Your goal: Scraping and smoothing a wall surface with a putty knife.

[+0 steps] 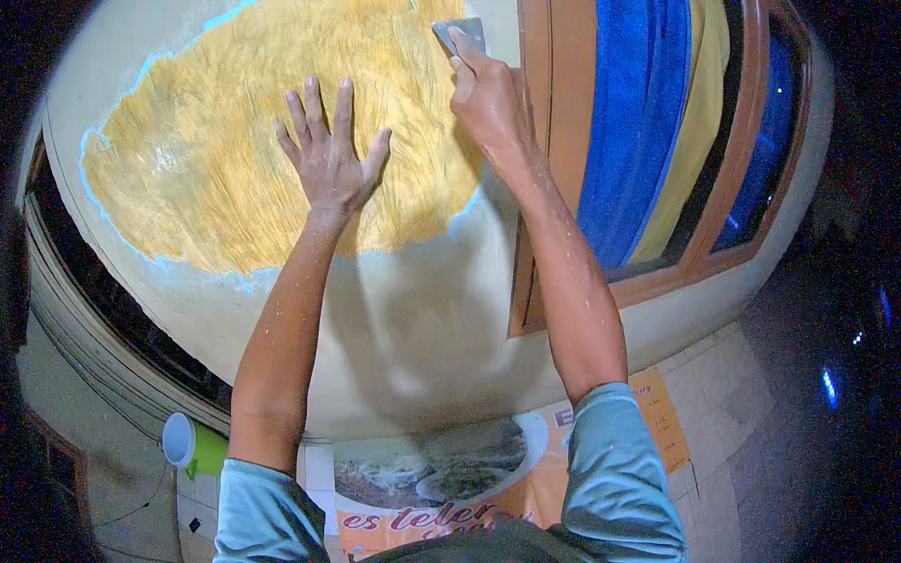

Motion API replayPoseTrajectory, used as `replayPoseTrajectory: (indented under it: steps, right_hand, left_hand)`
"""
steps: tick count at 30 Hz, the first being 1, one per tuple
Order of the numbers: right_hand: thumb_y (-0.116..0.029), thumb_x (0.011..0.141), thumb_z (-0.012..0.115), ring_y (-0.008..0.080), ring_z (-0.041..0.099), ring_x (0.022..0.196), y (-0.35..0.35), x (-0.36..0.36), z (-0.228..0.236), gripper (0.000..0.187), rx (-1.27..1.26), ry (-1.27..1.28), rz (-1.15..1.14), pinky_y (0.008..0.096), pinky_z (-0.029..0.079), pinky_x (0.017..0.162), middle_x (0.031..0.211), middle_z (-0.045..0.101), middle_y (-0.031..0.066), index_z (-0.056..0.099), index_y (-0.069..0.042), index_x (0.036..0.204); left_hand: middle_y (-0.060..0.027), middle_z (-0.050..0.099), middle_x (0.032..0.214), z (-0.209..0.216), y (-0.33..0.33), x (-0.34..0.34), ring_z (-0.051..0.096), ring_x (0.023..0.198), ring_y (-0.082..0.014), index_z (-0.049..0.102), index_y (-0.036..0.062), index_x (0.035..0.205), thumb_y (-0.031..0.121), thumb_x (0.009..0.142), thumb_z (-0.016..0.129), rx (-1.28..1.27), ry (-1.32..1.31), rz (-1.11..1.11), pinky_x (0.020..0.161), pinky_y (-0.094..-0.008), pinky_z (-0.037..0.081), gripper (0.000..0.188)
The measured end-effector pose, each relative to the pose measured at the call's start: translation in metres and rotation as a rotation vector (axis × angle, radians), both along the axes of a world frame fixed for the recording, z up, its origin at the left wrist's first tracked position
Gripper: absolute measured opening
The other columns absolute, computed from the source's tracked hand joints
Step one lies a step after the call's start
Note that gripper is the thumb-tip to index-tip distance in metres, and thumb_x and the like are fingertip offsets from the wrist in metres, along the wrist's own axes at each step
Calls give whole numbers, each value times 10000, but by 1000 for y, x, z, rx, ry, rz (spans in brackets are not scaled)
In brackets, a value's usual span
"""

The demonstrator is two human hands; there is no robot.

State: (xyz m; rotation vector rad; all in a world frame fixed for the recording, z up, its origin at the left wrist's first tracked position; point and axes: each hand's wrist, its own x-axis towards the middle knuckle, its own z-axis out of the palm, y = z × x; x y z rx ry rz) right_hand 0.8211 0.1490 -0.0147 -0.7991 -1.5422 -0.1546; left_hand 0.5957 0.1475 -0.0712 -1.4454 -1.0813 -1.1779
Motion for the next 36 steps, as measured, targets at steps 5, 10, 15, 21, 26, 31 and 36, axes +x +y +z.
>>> replayPoseTrajectory:
  steps: [5, 10, 15, 21, 26, 31, 36]
  right_hand:
    - [-119, 1025, 580, 475, 664, 993, -10, -7, -121, 434, -170, -39, -34, 458, 543, 745, 1042, 627, 332, 594, -170, 1456]
    - [-120, 1014, 588, 481, 655, 842, -28, 11, -187, 487, -173, -77, -65, 493, 516, 674, 944, 628, 328, 554, -171, 1497]
    - [-197, 1009, 574, 504, 661, 911, 12, 5, -38, 395, 43, -3, -31, 516, 540, 715, 959, 643, 346, 640, -116, 1391]
    - [-206, 1017, 567, 502, 661, 989, -5, 10, -22, 394, -54, -77, -62, 512, 556, 796, 1037, 669, 320, 635, -113, 1394]
    - [-101, 1011, 575, 445, 704, 755, -40, 21, -205, 464, -103, -154, -109, 523, 527, 681, 913, 683, 302, 570, -101, 1475]
    - [-75, 999, 604, 365, 645, 605, -43, 19, -238, 479, -239, -77, -67, 459, 499, 606, 738, 639, 266, 583, -132, 1474]
    - [-69, 1000, 608, 377, 673, 673, -49, 15, -231, 484, -220, -95, -63, 457, 508, 614, 771, 647, 281, 575, -127, 1480]
  left_hand:
    - [-161, 179, 1721, -2, -1, -11, 96, 1590, -408, 379, 254, 1616, 581, 888, 682, -25, 6, 31, 1219, -663, 45, 853]
    - [-148, 219, 1712, 0, -1, -2, 113, 1591, -406, 399, 281, 1608, 608, 886, 672, -6, -10, 19, 1234, -654, 53, 838]
    - [-138, 222, 1713, -2, -2, -1, 124, 1591, -400, 394, 289, 1609, 615, 887, 666, -40, -16, 9, 1239, -650, 37, 837]
    - [-147, 217, 1714, -2, 0, -9, 131, 1589, -403, 378, 290, 1616, 628, 890, 655, -18, -10, 46, 1243, -639, 42, 848]
    - [-143, 205, 1717, 0, -3, -4, 114, 1591, -407, 359, 296, 1624, 606, 886, 676, -8, -5, 10, 1242, -639, 38, 861]
    - [-145, 207, 1716, -3, 0, -3, 111, 1593, -404, 366, 291, 1622, 612, 886, 668, -22, -16, 23, 1243, -637, 30, 858]
    - [-154, 167, 1727, -1, 1, -10, 94, 1590, -413, 363, 267, 1625, 571, 885, 688, -21, 0, -3, 1210, -684, 69, 864]
